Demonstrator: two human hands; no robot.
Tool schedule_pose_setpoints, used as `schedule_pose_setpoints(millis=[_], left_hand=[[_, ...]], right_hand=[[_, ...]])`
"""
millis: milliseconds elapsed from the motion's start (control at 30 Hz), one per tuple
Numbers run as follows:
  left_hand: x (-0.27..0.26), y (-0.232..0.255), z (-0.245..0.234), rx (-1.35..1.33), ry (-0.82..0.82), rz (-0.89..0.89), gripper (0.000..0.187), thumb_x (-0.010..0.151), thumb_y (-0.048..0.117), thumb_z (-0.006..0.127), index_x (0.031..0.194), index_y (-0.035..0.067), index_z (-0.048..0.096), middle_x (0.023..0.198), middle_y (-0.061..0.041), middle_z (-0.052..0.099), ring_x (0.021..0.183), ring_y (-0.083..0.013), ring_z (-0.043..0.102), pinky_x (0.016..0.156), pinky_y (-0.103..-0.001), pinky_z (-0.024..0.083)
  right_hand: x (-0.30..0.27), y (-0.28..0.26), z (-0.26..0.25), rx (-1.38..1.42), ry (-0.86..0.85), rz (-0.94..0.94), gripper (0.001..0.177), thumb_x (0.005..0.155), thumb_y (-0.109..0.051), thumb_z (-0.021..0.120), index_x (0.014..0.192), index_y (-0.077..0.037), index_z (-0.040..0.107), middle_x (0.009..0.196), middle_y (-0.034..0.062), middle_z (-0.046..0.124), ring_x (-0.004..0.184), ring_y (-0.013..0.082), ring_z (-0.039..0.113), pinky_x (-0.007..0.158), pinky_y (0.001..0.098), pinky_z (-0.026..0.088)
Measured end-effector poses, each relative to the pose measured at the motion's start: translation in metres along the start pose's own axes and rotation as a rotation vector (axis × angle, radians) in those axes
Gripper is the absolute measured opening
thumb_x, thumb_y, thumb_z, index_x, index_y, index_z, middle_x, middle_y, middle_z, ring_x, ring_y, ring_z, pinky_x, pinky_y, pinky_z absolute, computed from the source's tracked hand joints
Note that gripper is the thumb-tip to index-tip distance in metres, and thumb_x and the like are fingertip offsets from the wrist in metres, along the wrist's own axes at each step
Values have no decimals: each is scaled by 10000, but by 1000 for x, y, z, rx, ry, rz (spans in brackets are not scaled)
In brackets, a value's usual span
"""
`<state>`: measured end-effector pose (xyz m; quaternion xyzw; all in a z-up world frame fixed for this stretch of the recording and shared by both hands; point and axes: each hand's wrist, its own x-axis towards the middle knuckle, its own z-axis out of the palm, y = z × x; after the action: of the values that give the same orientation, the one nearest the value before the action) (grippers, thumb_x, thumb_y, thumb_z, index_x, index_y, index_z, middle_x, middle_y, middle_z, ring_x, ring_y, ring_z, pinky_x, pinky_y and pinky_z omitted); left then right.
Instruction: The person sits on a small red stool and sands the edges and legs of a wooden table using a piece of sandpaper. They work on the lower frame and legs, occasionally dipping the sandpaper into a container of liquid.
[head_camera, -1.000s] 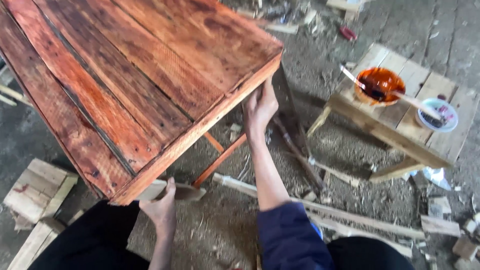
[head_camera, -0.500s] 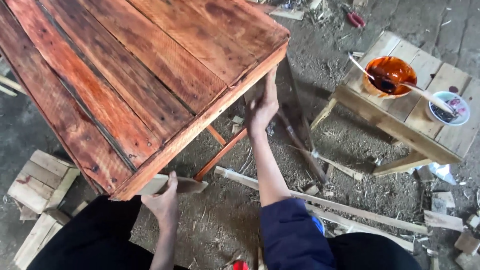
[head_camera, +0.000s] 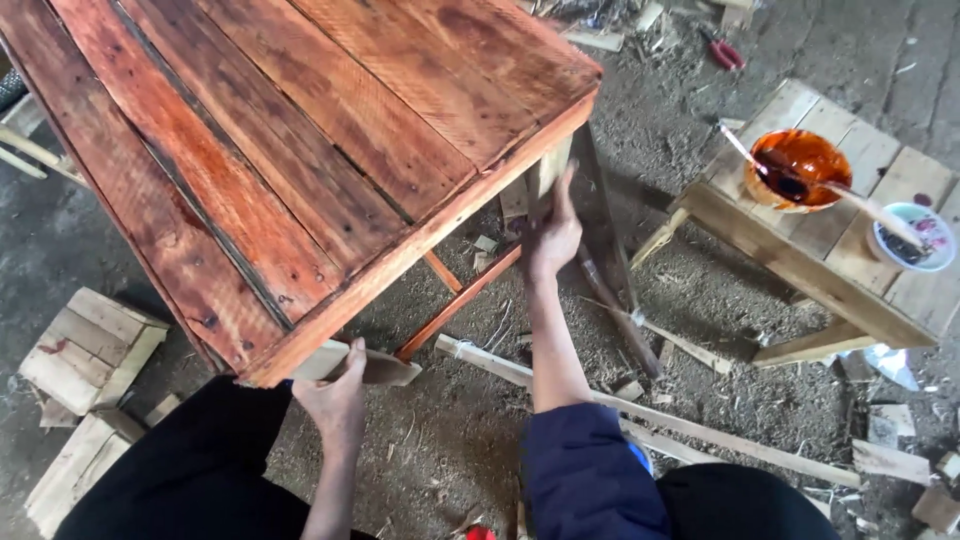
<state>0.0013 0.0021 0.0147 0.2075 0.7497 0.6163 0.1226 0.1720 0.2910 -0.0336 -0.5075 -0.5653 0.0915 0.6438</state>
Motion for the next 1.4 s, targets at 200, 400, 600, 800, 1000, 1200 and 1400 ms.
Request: schedule_pose_setpoints(millis=[200, 400, 600, 800, 1000, 1200, 1400], left_hand=[[2, -7, 4, 44, 94, -46, 220, 820, 58, 857, 944, -85, 746, 836, -135, 745, 719, -188, 717, 610, -284, 594], [1, -1, 6, -5, 107, -86, 270, 823, 110, 860, 973, -62, 716, 898, -150, 740, 771, -238, 734, 697, -323, 646], [0, -1, 4, -15, 75, -87, 297, 843, 70, 831, 1037, -111, 697, 899, -179, 740, 756, -245, 741, 686, -314, 665], [4, -9, 5, -8, 111, -37, 362, 802, 103, 868, 1037, -96, 678, 942, -184, 737, 825, -248, 746, 758, -328, 670], [2, -4, 3, 16, 56, -130, 269, 853, 66, 826, 1050, -76, 712, 912, -153, 751, 784, -219, 736, 679, -263, 634], [8, -29, 1, 38, 78, 195, 209, 814, 30, 856, 936, -54, 709, 883, -163, 742, 767, -253, 746, 740, -329, 659], [4, -22, 2, 26, 79, 78, 376, 813, 20, 848, 1102, -123, 654, 960, -212, 733, 819, -263, 748, 774, -311, 664]], right_hand=[[14, -7, 1, 86, -101, 39, 390, 1039, -8, 508, 1425, -48, 547, 1133, 87, 791, 353, -8, 296, 313, 197, 199], [14, -22, -14, -68, -158, 94, 582, 980, -266, 664, 1522, -288, 451, 1543, 0, 514, 1291, 210, 682, 774, 329, 569], [-22, 37, 13, -45, -203, 302, 453, 944, -73, 504, 1377, -112, 630, 730, 18, 783, 424, 93, 485, 401, 310, 383], [-14, -13, 9, 13, 4, -50, 471, 1149, -129, 498, 1586, -212, 345, 1560, 10, 489, 534, 0, 627, 446, 169, 501], [-55, 54, 21, -137, -247, 525, 522, 914, -158, 468, 1408, -213, 628, 739, 157, 740, 556, 198, 601, 559, 400, 444], [-13, -8, 11, 99, 38, -66, 392, 1100, -53, 530, 1486, -73, 466, 1166, 90, 787, 405, -10, 414, 339, 193, 322], [-72, 99, 18, -136, -350, 499, 735, 922, 72, 622, 1532, -279, 410, 784, -31, 778, 407, 53, 481, 273, 234, 409]])
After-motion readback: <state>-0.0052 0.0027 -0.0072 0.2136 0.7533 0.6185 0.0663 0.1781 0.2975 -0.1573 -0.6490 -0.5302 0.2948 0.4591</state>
